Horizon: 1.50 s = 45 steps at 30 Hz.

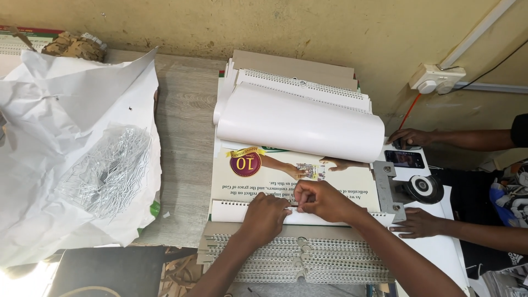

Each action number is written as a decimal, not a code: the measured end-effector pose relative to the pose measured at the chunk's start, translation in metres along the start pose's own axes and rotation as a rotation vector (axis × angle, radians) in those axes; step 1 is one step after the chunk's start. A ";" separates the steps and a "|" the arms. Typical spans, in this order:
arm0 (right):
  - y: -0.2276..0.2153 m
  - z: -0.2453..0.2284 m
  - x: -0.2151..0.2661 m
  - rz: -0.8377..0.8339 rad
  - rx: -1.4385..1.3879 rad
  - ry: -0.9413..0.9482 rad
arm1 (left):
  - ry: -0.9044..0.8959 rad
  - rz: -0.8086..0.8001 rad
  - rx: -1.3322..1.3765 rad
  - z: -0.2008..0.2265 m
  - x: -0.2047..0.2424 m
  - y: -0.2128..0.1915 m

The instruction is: The person assembles wall calendars by inserting metal spiral rings into the punched holes of the calendar pages. They repeatedly pick up rings, thread them through the holes, and secure them to bind the pages together.

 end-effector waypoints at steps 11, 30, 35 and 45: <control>-0.003 -0.011 0.013 0.028 0.265 -0.225 | -0.007 0.050 -0.011 0.001 0.000 -0.002; 0.003 -0.022 0.045 0.208 0.454 -0.352 | 0.068 0.160 -0.023 0.014 0.012 -0.017; 0.004 -0.014 0.048 0.269 0.561 -0.599 | 0.002 0.150 -0.044 0.020 0.007 -0.027; -0.075 0.032 -0.009 0.277 0.432 -0.370 | -0.267 0.887 0.182 -0.057 0.097 -0.188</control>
Point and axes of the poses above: each hand's wrist, its own x-axis away from the middle knuckle, its own y-axis out of the palm, z = x × y, the point moved 6 cm from there along -x, towards the middle knuckle, and after that the axes turned 3 degrees about x, right-handed, at the moved point
